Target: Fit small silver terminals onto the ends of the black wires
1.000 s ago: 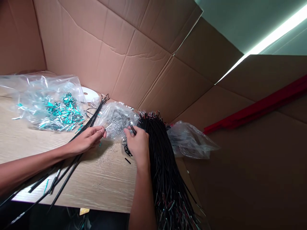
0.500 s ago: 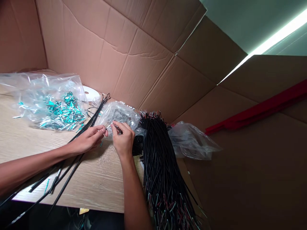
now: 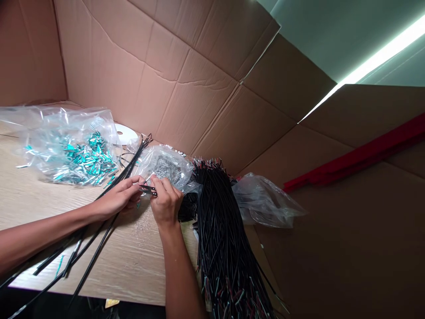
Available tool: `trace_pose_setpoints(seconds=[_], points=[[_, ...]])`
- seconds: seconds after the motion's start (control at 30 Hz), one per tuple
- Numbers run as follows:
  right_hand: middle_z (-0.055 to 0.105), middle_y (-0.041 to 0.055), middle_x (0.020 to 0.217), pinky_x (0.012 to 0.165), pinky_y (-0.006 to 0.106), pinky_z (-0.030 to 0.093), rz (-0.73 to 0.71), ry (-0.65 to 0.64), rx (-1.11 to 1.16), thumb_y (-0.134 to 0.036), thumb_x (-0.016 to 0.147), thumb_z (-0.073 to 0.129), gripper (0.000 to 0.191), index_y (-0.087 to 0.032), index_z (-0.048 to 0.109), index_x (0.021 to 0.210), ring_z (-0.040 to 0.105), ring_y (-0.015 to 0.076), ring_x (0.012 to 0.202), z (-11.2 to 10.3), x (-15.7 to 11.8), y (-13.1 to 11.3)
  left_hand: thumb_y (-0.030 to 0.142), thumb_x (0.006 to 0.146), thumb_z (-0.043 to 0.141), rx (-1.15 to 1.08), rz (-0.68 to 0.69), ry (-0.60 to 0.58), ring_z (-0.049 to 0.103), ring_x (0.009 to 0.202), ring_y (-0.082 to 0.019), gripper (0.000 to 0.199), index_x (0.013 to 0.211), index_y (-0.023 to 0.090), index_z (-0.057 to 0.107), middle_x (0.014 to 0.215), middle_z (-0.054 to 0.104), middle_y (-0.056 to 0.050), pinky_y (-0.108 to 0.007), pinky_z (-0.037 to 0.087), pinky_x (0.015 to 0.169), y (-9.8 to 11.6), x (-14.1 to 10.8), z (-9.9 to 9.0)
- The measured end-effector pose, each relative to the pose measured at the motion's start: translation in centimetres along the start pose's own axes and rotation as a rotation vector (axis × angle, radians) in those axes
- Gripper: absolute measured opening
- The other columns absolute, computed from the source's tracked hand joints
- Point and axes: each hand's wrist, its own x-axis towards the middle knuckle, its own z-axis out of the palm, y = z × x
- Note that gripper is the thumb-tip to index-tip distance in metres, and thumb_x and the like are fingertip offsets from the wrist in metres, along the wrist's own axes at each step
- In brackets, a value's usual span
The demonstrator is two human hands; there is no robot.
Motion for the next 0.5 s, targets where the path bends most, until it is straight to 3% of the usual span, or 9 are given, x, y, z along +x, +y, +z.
trace_pose_setpoints(seconds=[0.13, 0.27, 0.5], points=[[0.073, 0.0085, 0.090, 0.074, 0.032, 0.049, 0.029, -0.015, 0.173, -0.031, 0.101, 0.055, 0.025, -0.023, 0.079, 0.106, 0.067, 0.0210, 0.082, 0.0, 0.3, -1.1, 0.053, 0.097, 0.058, -0.033, 0.022, 0.028, 0.026, 0.039, -0.006, 0.036, 0.088, 0.022, 0.042, 0.057, 0.035, 0.010, -0.015, 0.020, 0.036, 0.2, 0.3, -0.3], [0.070, 0.0047, 0.085, 0.070, 0.029, 0.049, 0.106, -0.067, 0.383, -0.027, 0.095, 0.063, 0.014, -0.022, 0.077, 0.094, 0.064, 0.0179, 0.077, -0.6, 0.8, -1.9, 0.054, 0.093, 0.064, -0.055, 0.039, 0.019, 0.025, 0.041, -0.005, 0.039, 0.089, 0.022, 0.043, 0.057, 0.034, 0.010, -0.015, 0.019, 0.038, 0.4, 0.4, -0.7], [0.069, 0.0033, 0.082, 0.064, 0.027, 0.048, 0.484, 0.097, 0.730, -0.044, 0.087, 0.073, 0.024, -0.020, 0.072, 0.092, 0.061, 0.0166, 0.075, -0.6, 1.5, -0.9, 0.050, 0.098, 0.058, 0.021, 0.056, -0.068, 0.030, 0.046, -0.006, 0.032, 0.098, 0.019, 0.057, 0.061, 0.041, 0.006, -0.019, 0.021, 0.041, 0.9, 0.0, -0.9]])
